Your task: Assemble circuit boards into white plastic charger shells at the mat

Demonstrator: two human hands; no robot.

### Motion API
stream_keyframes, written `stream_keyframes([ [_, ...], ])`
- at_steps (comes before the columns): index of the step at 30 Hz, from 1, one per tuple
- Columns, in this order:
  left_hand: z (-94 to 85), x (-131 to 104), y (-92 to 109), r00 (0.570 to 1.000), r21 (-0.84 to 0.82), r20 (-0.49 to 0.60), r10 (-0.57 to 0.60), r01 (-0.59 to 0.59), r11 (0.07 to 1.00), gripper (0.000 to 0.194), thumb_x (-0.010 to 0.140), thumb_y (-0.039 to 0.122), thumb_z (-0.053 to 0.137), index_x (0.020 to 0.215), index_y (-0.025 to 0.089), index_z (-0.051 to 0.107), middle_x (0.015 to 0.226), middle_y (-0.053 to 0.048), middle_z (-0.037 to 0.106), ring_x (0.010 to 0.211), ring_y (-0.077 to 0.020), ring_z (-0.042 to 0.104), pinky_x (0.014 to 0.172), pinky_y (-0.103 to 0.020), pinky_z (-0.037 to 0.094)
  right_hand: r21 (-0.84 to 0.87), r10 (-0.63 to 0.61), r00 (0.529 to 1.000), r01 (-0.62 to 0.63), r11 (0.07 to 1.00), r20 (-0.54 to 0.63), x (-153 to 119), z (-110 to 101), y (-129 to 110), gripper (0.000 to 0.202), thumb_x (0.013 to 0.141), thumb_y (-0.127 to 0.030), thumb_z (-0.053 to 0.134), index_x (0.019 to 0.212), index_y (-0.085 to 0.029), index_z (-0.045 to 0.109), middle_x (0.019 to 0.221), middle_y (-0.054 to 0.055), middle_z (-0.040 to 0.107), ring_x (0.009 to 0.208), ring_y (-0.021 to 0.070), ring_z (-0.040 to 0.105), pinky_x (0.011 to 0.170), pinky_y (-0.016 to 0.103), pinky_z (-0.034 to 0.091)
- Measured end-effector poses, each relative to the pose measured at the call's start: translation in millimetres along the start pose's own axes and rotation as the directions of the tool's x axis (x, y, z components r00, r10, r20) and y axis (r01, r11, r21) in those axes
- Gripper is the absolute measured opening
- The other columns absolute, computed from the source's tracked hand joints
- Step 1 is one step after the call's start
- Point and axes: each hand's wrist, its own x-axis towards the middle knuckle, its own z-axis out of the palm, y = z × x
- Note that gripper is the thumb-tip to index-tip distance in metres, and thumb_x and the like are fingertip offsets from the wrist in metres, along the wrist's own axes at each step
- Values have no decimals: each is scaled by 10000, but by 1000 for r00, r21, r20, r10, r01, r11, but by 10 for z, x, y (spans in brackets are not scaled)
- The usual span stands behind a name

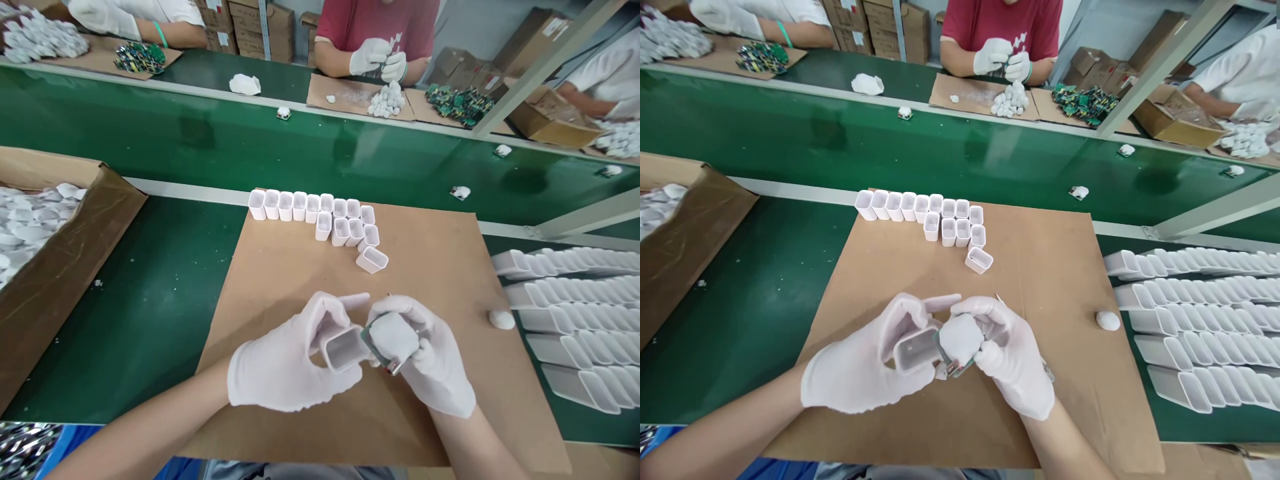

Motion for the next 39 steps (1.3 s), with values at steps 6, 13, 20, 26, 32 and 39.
stream_keyframes([
  [6, -38, 8, 17, 998, -156, 56, 3, 6, 988, 332, 838, 186, 694, 990, 255, 407, 1260, -51, 571, 954, -179, 657, 780, -329, 521, 19, -52, 999, 52, 998, 7, -21, 0, -50, 455, 767, -549, 759, 1077, -229, 664, 875, 59, 674, 600, 178, 644, 540, 295, 545],
  [13, 32, -13, 1, 992, 84, -101, -72, 80, 993, 741, 894, 257, 601, 1492, 352, 174, 1238, -60, 559, 969, -194, 631, 878, -374, 531, 38, -2, 998, 0, 999, 56, -14, 71, -50, 451, 758, -514, 786, 1079, -223, 661, 827, 57, 683, 636, 198, 674, 555, 298, 570],
  [20, -79, -29, -2, 997, 376, -10, 80, -70, 924, 710, 879, 169, 588, 1477, 360, 257, 1350, -57, 531, 1145, -220, 567, 950, -395, 509, -82, -169, 984, 164, 983, -54, -42, 14, -39, 443, 759, -479, 799, 1112, -245, 670, 931, 53, 679, 699, 183, 679, 574, 263, 574],
  [26, -113, 45, -26, 962, 512, -54, 267, -203, 835, 598, 804, 126, 695, 1323, 290, 447, 1275, -41, 612, 1173, -209, 569, 942, -354, 530, -400, -443, 896, 399, 825, -20, -97, 32, -65, 430, 778, -249, 821, 1176, -269, 659, 1041, 51, 680, 925, 195, 661, 804, 293, 584],
  [32, -128, 69, -25, 934, 514, -43, 354, -283, 810, 547, 779, 64, 663, 1268, 248, 500, 1180, -56, 667, 1127, -221, 599, 914, -362, 548, -599, -509, 854, 465, 652, 110, -107, 9, -58, 465, 812, -244, 790, 1239, -268, 608, 1018, 66, 680, 893, 229, 664, 771, 375, 574],
  [39, -145, 70, -64, 930, 549, -49, 364, -279, 788, 556, 773, 44, 655, 1268, 249, 506, 1222, -56, 630, 1122, -207, 611, 910, -336, 557, -775, -577, 789, 494, 394, 210, -95, 55, -70, 410, 870, -213, 724, 1246, -230, 562, 964, 44, 689, 862, 194, 685, 765, 334, 573],
])
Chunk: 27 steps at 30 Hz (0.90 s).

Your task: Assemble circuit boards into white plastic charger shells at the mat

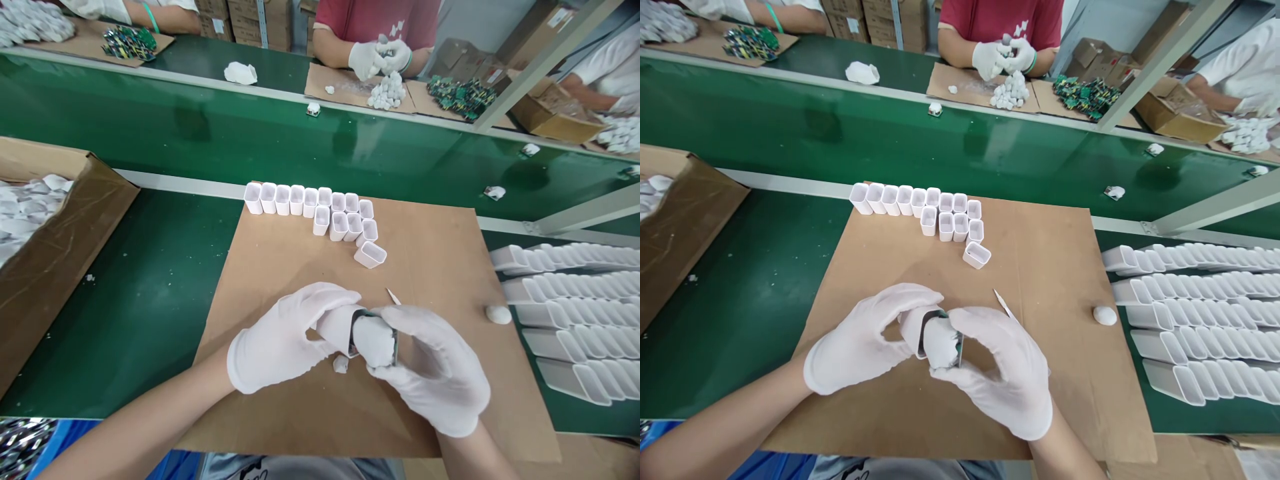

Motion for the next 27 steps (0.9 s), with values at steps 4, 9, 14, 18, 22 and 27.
stream_keyframes([
  [4, -8, 1, -14, 999, 90, -3, 42, -42, 995, 534, 802, 28, 591, 1284, 233, 486, 1248, -55, 615, 1137, -174, 597, 946, -299, 536, -208, -81, 997, 80, 975, 3, 31, -13, -28, 300, 897, -238, 692, 1172, -174, 589, 962, 63, 706, 861, 171, 691, 774, 281, 569],
  [9, -23, -8, -9, 998, 182, -1, 70, -68, 981, 487, 842, 44, 548, 1293, 212, 477, 1265, -59, 613, 1158, -151, 582, 981, -271, 512, -310, -110, 994, 109, 944, 15, 33, -20, -40, 308, 872, -230, 720, 1149, -166, 600, 960, 72, 721, 849, 177, 698, 767, 274, 582],
  [14, -11, -4, 24, 1000, 75, -16, -23, 24, 997, 492, 812, 93, 642, 1261, 243, 509, 1248, -32, 618, 1124, -148, 604, 873, -222, 555, 19, 140, 988, -139, 990, -58, -20, -18, -40, 407, 820, -304, 780, 1193, -257, 622, 1019, 54, 709, 840, 205, 697, 737, 321, 604],
  [18, 15, -21, 46, 984, -16, -41, -171, 170, 985, 506, 789, 176, 715, 1235, 294, 506, 1238, -3, 604, 1054, -145, 633, 847, -243, 567, 454, 442, 896, -376, 807, -44, -16, -8, -51, 415, 764, -371, 825, 1142, -300, 672, 989, 35, 715, 854, 206, 703, 734, 297, 614],
  [22, 36, -41, 51, 960, -68, -84, -265, 260, 963, 504, 774, 267, 759, 1198, 317, 490, 1173, 6, 616, 1041, -173, 638, 876, -299, 563, 640, 512, 852, -454, 620, 108, 39, 40, -56, 393, 772, -423, 808, 1120, -291, 683, 916, 38, 722, 759, 190, 701, 636, 265, 608],
  [27, 26, -40, 86, 963, -76, -62, -261, 256, 964, 436, 781, 212, 733, 1154, 304, 526, 1186, -19, 604, 1075, -222, 639, 875, -340, 564, 699, 531, 832, -477, 533, 163, 77, 124, -14, 390, 771, -428, 807, 1091, -244, 683, 793, 26, 686, 599, 158, 644, 534, 273, 581],
])
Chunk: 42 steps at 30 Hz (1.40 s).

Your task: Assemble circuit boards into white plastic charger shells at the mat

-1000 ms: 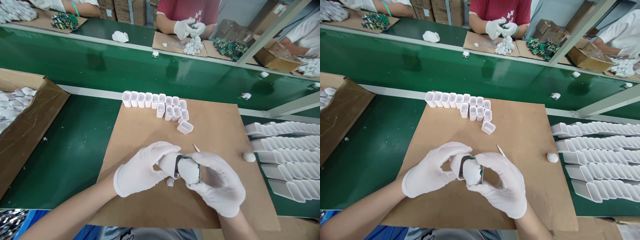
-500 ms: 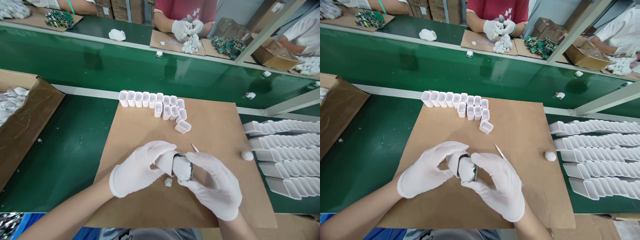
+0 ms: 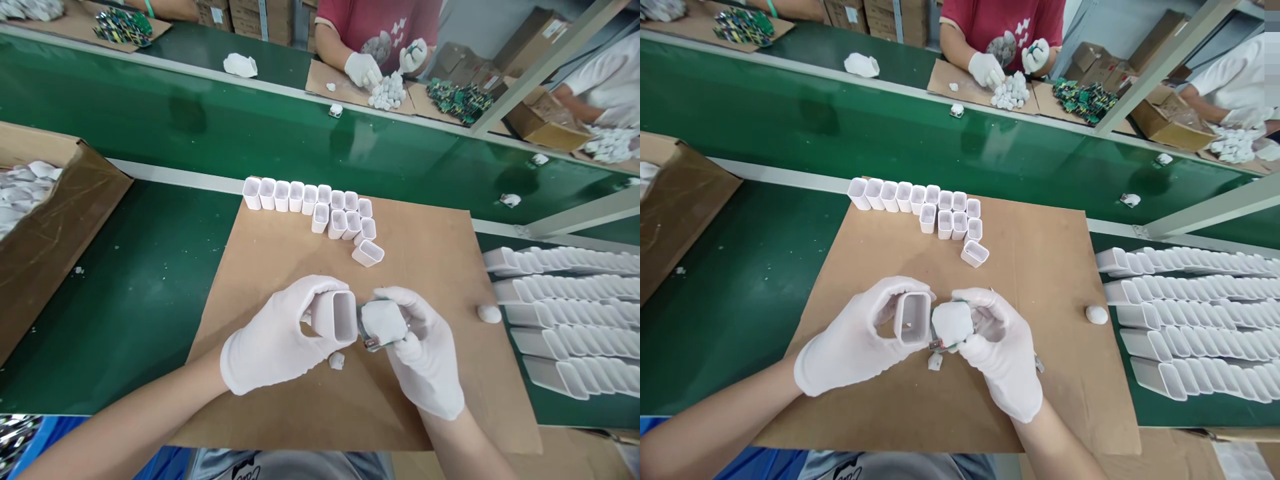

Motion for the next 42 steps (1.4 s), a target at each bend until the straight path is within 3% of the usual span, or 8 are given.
stream_keyframes([
  [8, -41, 39, 69, 997, 72, 48, 67, -70, 995, 376, 805, 166, 652, 1146, 280, 542, 1165, -33, 644, 995, -207, 665, 804, -324, 580, -283, -265, 962, 237, 929, -66, -63, -19, 12, 407, 768, -401, 811, 1123, -253, 680, 905, 77, 726, 771, 242, 710, 622, 334, 631],
  [13, -38, 35, 38, 991, 98, 51, 127, -131, 986, 438, 799, 136, 650, 1200, 256, 522, 1187, -55, 654, 1058, -230, 647, 839, -345, 578, -415, -372, 928, 349, 840, 26, -118, -6, -4, 391, 813, -270, 785, 1180, -273, 648, 937, 62, 699, 799, 236, 701, 644, 359, 631],
  [24, -46, 48, -34, 958, 91, 70, 277, -283, 955, 513, 805, 67, 608, 1261, 258, 471, 1191, -54, 642, 1110, -228, 631, 858, -351, 579, -685, -472, 832, 526, 503, 293, -93, -42, -50, 516, 857, -116, 702, 1319, -275, 538, 926, 45, 705, 749, 200, 681, 653, 347, 607],
  [30, -38, 60, -56, 959, 81, 69, 274, -279, 957, 521, 811, 41, 578, 1270, 265, 474, 1209, -58, 634, 1106, -218, 628, 893, -375, 566, -805, -523, 782, 529, 268, 340, -63, -26, -68, 460, 847, -182, 730, 1277, -249, 579, 960, 61, 718, 832, 222, 697, 715, 343, 616],
  [32, -29, 69, -70, 963, 16, 75, 259, -261, 965, 525, 806, 58, 612, 1270, 266, 481, 1186, -61, 637, 1084, -224, 637, 882, -383, 567, -776, -475, 827, 502, 380, 302, -54, -37, -83, 443, 848, -263, 737, 1267, -271, 595, 990, 61, 703, 833, 226, 689, 710, 360, 614],
  [35, -15, 76, -70, 963, -133, 140, 231, -213, 968, 546, 804, 66, 641, 1288, 257, 476, 1114, -52, 651, 993, -206, 667, 858, -368, 569, -552, -275, 939, 343, 760, 205, -49, -55, -102, 330, 869, -393, 703, 1168, -263, 656, 994, 63, 655, 771, 198, 665, 674, 354, 599],
  [37, -10, 72, -47, 963, -179, 206, 176, -140, 974, 518, 808, 70, 637, 1273, 246, 494, 1091, -47, 657, 946, -193, 675, 836, -349, 568, -357, -123, 981, 169, 919, 148, -49, -48, -96, 196, 892, -349, 683, 1057, -245, 671, 912, 38, 640, 693, 160, 646, 635, 314, 585],
  [42, -17, 50, 39, 966, -85, 245, 78, -59, 995, 390, 808, 135, 654, 1174, 234, 563, 1104, -40, 676, 943, -187, 653, 808, -317, 544, -184, 50, 996, -37, 982, 70, -48, 61, -46, 175, 868, -304, 699, 956, -211, 580, 787, 14, 623, 629, 136, 597, 536, 243, 543],
])
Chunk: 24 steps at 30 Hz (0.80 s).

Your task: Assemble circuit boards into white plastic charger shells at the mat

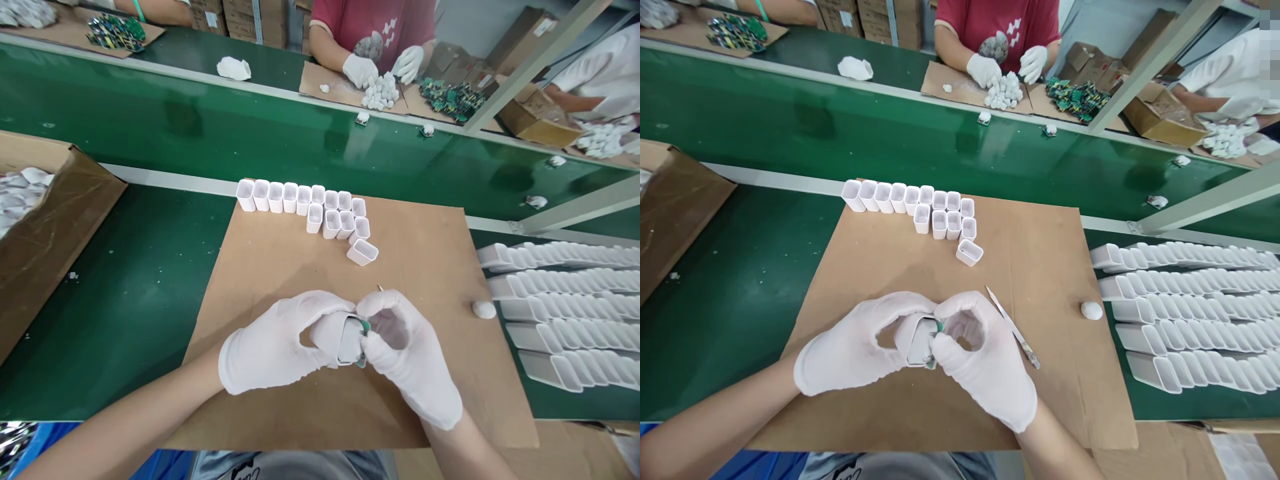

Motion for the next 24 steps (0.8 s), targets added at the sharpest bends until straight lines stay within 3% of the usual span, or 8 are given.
stream_keyframes([
  [5, -5, 27, 38, 993, 43, 4, -119, 119, 992, 285, 779, 229, 714, 1043, 234, 607, 1010, -3, 676, 889, -175, 626, 790, -312, 519, -70, 47, 998, -50, 996, -45, 4, 76, 26, 175, 861, -266, 673, 923, -223, 515, 791, -8, 584, 626, 118, 569, 516, 210, 528],
  [8, -38, 59, 36, 971, -189, 96, -220, 235, 953, 296, 713, 212, 754, 976, 227, 620, 948, 9, 663, 863, -174, 623, 731, -290, 530, -201, -57, 998, 59, 978, 20, -1, 27, 45, 151, 901, -282, 619, 1034, -236, 564, 847, 20, 592, 684, 143, 579, 589, 262, 552],
  [11, -84, 86, 61, 923, -444, 287, -254, 364, 819, 394, 685, 114, 694, 1047, 238, 604, 905, 9, 651, 791, -161, 638, 584, -234, 504, -484, -304, 945, 324, 813, 122, 10, -37, 30, 361, 879, -320, 651, 1230, -273, 579, 903, 49, 564, 807, 201, 564, 704, 351, 561],
  [13, -102, 101, 102, 859, -458, 437, -265, 467, 757, 409, 676, 83, 642, 1053, 236, 590, 822, 14, 642, 697, -150, 630, 476, -200, 436, -612, -413, 892, 432, 663, 182, 25, -54, 10, 412, 861, -315, 691, 1255, -277, 576, 1022, 79, 563, 935, 235, 567, 790, 384, 554],
  [15, -104, 113, 152, 820, -416, 511, -259, 500, 759, 306, 652, 72, 624, 917, 219, 580, 703, 40, 592, 587, -121, 575, 426, -189, 381, -611, -451, 860, 495, 618, 240, 35, -45, 3, 365, 873, -305, 698, 1217, -261, 583, 1126, 91, 566, 996, 226, 588, 826, 359, 553],
  [18, -78, 115, 202, 850, -345, 456, -262, 441, 828, 215, 625, 51, 580, 747, 209, 499, 598, 78, 470, 507, -80, 469, 433, -195, 362, -528, -444, 857, 512, 677, 262, 31, -10, 38, 351, 884, -316, 701, 1199, -262, 556, 1085, 67, 621, 949, 199, 628, 779, 321, 567],
  [20, -46, 103, 196, 863, -315, 415, -290, 435, 844, 202, 627, 51, 538, 737, 207, 471, 601, 81, 429, 517, -76, 444, 450, -201, 348, -490, -448, 864, 500, 714, 228, 20, 12, 74, 395, 883, -286, 704, 1230, -276, 515, 1053, 59, 642, 958, 210, 631, 763, 333, 574],
  [24, 18, 67, 115, 890, -389, 380, -251, 400, 830, 179, 665, 68, 545, 719, 196, 432, 666, 66, 441, 576, -78, 439, 488, -216, 315, -503, -500, 824, 562, 657, 267, 10, 31, 99, 328, 902, -154, 635, 1194, -254, 525, 1056, 75, 624, 985, 212, 624, 801, 351, 573],
])
